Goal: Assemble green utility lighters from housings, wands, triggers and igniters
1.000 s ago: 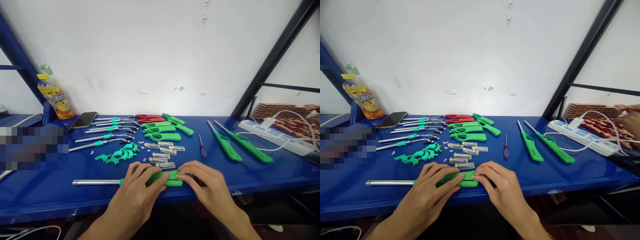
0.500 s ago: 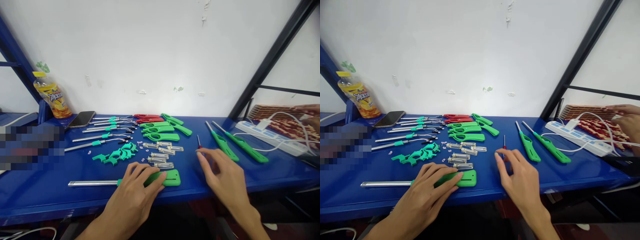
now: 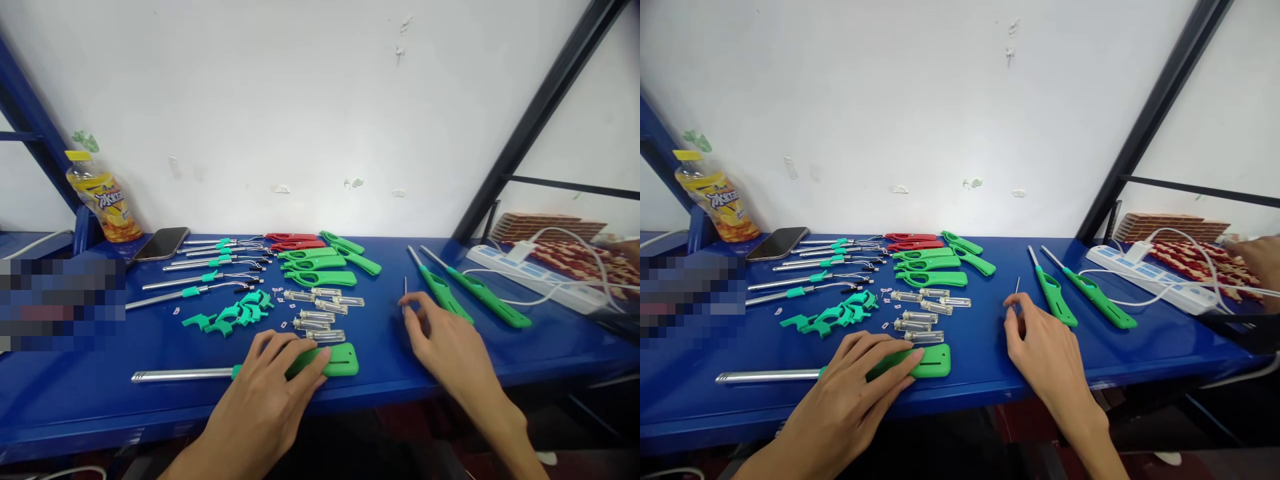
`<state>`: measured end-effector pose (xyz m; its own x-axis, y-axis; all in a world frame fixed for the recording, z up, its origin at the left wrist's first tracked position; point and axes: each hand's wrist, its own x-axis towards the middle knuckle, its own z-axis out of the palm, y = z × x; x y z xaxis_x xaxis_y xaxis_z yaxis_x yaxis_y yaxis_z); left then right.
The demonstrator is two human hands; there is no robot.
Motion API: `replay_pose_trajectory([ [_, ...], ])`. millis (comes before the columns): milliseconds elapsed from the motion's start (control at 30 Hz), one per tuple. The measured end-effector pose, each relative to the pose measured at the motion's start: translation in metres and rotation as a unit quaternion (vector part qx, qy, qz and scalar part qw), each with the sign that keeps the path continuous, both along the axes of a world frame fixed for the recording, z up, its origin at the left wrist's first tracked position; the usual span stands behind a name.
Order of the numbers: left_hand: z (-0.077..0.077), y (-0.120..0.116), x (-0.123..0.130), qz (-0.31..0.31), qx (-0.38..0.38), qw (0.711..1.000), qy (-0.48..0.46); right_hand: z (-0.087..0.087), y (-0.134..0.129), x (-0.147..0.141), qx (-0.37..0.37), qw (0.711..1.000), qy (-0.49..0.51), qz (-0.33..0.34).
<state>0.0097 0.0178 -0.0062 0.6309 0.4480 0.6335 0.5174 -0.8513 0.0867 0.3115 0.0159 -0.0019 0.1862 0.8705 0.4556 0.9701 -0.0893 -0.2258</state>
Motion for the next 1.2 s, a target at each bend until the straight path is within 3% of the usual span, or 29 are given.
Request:
replay_pose_trajectory([
  [233, -0.003, 0.000, -0.001, 0.002, 0.016, 1.000, -0.011, -0.003, 0.019, 0.014, -0.008, 0.999, -0.028, 0.035],
  [333, -0.004, 0.000, -0.001, 0.007, 0.024, 1.000, -0.008, 0.001, 0.015, 0.018, 0.016, 0.999, -0.013, 0.029],
  [433, -0.004, 0.001, -0.002, 0.010, 0.028, 1.000, 0.005, 0.020, -0.001, 0.024, 0.091, 0.990, 0.098, 0.045],
  [533, -0.004, 0.002, -0.002, 0.012, 0.032, 0.999, 0.007, 0.050, -0.018, 0.022, 0.127, 0.960, 0.230, 0.092],
  [633, -0.005, 0.003, -0.002, 0.013, 0.036, 0.999, 0.012, 0.073, -0.023, 0.005, 0.159, 0.937, 0.283, 0.125],
  [700, -0.005, 0.003, -0.002, 0.013, 0.040, 0.999, 0.013, 0.078, -0.019, -0.014, 0.186, 0.919, 0.305, 0.167],
  [867, -0.006, 0.003, -0.002, 0.013, 0.042, 0.999, 0.017, 0.066, -0.005, -0.056, 0.129, 0.900, 0.295, 0.293],
  [1200, -0.007, 0.002, -0.001, 0.014, 0.047, 0.999, 0.000, 0.052, 0.001, -0.065, 0.098, 0.891, 0.273, 0.349],
])
